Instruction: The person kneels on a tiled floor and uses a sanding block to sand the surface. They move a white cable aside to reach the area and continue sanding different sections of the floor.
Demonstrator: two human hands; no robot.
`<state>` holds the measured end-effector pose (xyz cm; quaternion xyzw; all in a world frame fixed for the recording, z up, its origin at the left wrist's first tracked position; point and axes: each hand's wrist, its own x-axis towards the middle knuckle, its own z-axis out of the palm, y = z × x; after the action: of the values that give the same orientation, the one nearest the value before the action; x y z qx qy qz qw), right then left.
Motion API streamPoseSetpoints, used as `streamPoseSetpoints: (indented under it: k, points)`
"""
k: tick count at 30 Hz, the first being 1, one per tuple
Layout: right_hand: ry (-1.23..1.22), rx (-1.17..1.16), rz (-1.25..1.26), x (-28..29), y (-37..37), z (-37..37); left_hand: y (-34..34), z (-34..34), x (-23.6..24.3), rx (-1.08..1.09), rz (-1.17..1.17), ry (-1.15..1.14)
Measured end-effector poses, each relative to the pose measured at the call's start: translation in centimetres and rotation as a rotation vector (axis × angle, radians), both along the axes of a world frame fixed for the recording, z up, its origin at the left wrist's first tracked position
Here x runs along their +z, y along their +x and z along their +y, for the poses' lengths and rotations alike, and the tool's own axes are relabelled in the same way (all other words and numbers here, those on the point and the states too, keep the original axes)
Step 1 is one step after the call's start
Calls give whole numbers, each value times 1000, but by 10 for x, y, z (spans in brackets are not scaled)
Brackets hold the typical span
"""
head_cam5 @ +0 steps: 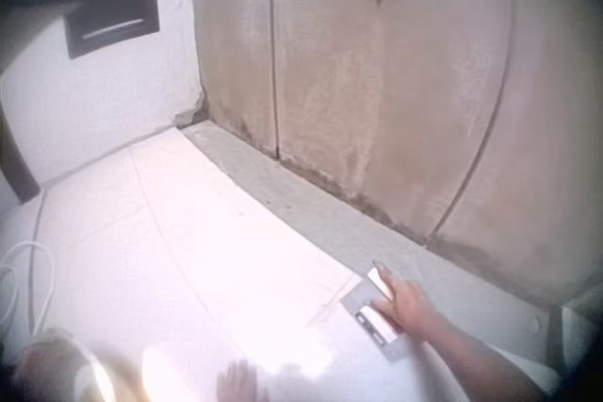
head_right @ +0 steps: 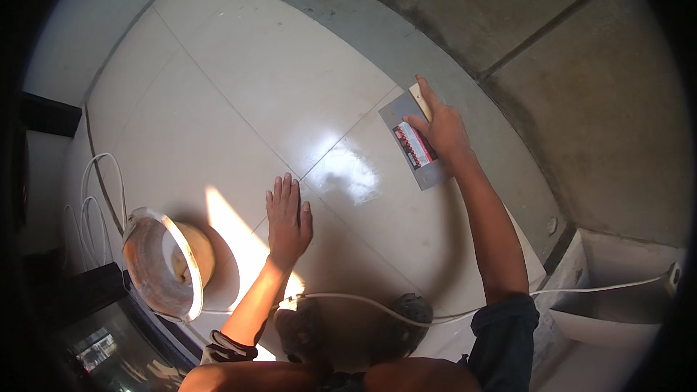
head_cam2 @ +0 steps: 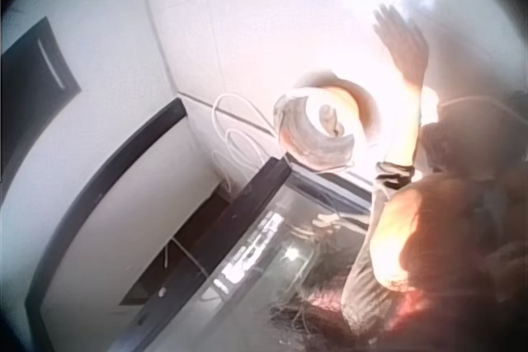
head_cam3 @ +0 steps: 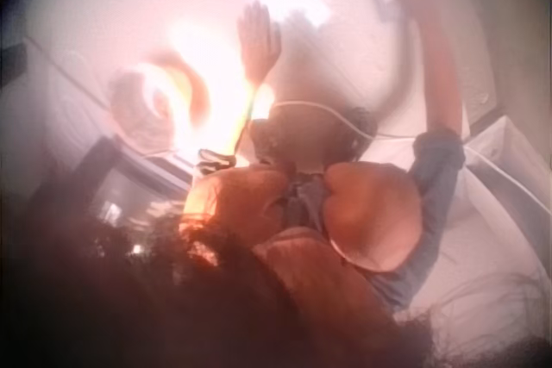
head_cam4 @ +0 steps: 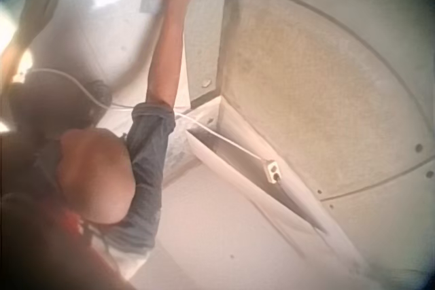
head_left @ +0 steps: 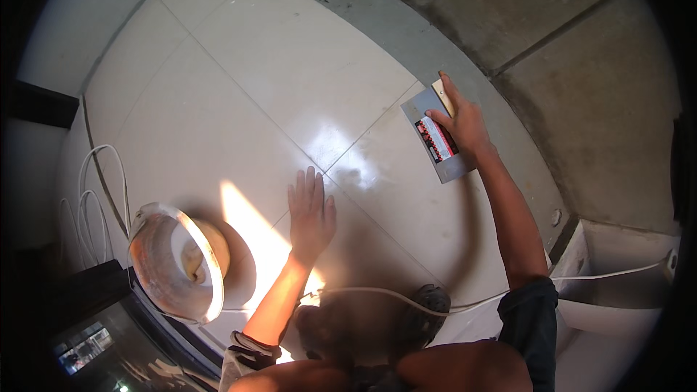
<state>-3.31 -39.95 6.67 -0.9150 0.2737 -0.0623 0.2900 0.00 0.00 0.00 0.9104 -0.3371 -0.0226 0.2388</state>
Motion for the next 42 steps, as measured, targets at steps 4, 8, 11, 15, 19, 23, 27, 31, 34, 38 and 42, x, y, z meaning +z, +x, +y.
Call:
streamPoseSetpoints:
  k: [4,8,11,15,19,23,27,31,34,38,42]
  points:
    - [-16,-9,-36,0,8,10,15,1,7,2,-35,-4]
    - [12,-75,38,7,12,7,12,-1,3,6,-37,-21]
    - [-55,-32,-10,-1,1,11,3,-4,5,11,-27,-9]
    - [-9,-87,138,16,4,16,-2,-4,5,15,-15,-14]
    - [-79,-40,13,5,-1,18,-2,-4,6,16,-25,-13]
    - [-39,-101,111,15,6,19,2,-1,7,16,-30,-21]
    - [-25,-56,179,26,8,33,7,1,8,21,-15,-7]
    - [94,-247,37,11,-18,31,3,-7,3,-24,11,-39]
    - [231,-66,213,31,-42,93,5,1,5,-41,-11,-27]
    - [438,-269,35,86,-148,136,-1,-4,-7,-67,-12,-19]
    - [434,-676,-348,102,-278,137,-10,4,3,-90,-129,1]
